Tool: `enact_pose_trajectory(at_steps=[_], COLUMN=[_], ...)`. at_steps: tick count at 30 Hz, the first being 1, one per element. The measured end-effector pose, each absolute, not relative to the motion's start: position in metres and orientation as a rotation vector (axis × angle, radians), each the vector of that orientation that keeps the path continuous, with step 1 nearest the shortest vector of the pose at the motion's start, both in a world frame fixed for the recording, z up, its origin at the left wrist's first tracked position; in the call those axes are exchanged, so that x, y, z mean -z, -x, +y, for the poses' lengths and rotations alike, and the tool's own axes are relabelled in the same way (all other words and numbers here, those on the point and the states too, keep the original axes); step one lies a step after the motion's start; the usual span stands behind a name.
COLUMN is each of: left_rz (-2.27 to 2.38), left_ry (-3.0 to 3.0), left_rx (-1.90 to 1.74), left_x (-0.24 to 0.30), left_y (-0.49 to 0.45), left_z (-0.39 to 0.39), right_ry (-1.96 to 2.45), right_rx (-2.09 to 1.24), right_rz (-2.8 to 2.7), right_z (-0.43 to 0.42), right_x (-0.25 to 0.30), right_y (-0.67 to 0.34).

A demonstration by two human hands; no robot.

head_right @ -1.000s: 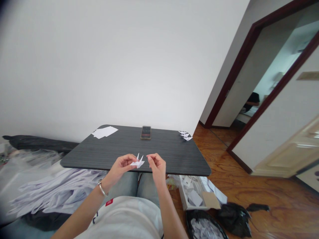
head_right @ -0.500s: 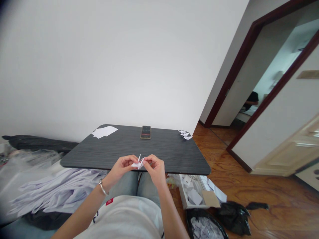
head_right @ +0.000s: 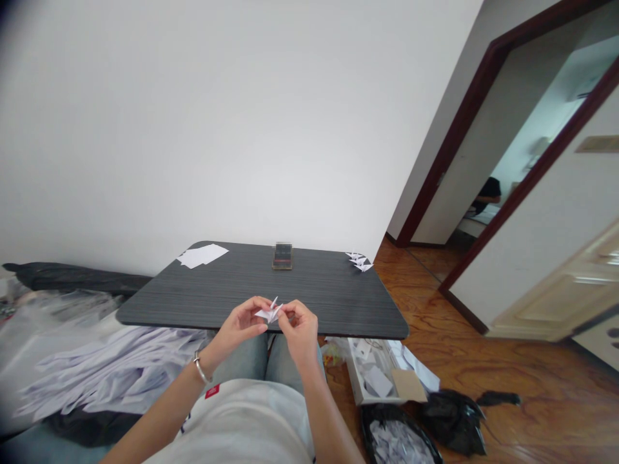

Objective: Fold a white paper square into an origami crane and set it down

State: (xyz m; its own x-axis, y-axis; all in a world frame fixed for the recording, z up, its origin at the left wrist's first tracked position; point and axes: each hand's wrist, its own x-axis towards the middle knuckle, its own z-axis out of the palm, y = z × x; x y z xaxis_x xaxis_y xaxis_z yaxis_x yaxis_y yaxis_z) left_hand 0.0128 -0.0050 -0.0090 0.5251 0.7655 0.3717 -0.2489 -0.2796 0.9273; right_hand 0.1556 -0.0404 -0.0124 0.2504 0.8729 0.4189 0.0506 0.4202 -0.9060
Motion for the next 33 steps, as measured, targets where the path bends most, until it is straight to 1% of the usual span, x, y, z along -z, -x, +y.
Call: enact_pose_trajectory(at_steps=[5, 13, 27, 33], left_rz=[0.715, 0.771, 0.731, 0.758], left_ry=[-1.896, -2.155, -2.157, -2.168], left_rx=[-1.259, -1.421, -1.439, -1.423], left_x=[0.000, -0.006, -0.003, -0.002], left_y=[-0.016, -0.017, -0.017, -0.017], left_z=[-0.011, -0.017, -0.016, -0.016], right_ry=[1.009, 0.971, 0.977, 1.013], right_rx=[-0.545, -0.510, -0.583, -0.607], right_rz=[-1.265, -1.339, -1.278, -1.352], right_z=[-0.043, -0.044, -0.045, -0.047], right_x=[0.011, 0.009, 0.008, 0.002], right_y=[-0.152, -0.153, -0.151, -0.154])
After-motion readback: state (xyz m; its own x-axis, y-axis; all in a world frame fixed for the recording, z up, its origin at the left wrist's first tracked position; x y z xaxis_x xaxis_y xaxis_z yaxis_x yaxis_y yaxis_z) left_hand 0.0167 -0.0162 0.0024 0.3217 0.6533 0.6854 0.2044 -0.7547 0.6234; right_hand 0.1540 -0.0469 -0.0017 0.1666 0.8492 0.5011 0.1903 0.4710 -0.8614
